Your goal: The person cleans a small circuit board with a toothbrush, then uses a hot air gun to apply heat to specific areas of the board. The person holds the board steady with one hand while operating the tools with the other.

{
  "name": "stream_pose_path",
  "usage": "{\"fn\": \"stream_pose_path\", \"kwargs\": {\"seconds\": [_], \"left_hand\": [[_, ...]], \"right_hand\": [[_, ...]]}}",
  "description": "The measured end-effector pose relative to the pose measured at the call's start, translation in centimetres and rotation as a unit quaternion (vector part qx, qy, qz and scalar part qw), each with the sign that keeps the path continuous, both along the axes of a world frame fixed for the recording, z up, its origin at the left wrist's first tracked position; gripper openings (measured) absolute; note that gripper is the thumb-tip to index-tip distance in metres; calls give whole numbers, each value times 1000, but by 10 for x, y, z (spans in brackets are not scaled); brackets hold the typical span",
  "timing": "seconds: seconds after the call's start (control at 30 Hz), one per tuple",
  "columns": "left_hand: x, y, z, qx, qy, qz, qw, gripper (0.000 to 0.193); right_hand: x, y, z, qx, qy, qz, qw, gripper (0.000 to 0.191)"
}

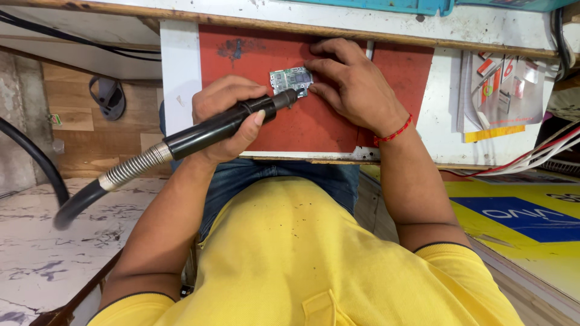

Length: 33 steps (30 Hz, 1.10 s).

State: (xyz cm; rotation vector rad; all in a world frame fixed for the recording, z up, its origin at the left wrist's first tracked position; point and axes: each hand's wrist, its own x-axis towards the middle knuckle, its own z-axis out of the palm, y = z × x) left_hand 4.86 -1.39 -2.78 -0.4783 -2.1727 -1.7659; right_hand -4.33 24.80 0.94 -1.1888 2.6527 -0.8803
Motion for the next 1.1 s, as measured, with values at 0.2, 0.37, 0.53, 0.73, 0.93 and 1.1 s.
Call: {"fn": "stream_pose_path", "kwargs": {"seconds": [0.2, 0.37, 0.53, 0.73, 0.93, 1.1], "left_hand": [[2, 2, -1, 20, -6, 45, 999, 35], [3, -2, 0, 29, -24, 57, 998, 35], [2, -5, 0, 39, -21, 31, 999, 34], [1, -1, 0, 61, -25, 35, 997, 33], [2, 0, 4, 29, -28, 84, 996, 32], [1, -1, 4, 26, -29, 32, 999, 34]], "right_hand": [[0, -1, 0, -3, -4, 2, 1000, 37], [-2, 3, 2, 10, -4, -1, 1000, 36], [-5, 10, 7, 39, -17, -19, 999, 38], [-2, 4, 6, 33, -4, 3, 999, 51], [0, 4, 3, 39, -8, -12, 999, 50], [-2, 6, 3, 37, -5, 8, 999, 52]]}}
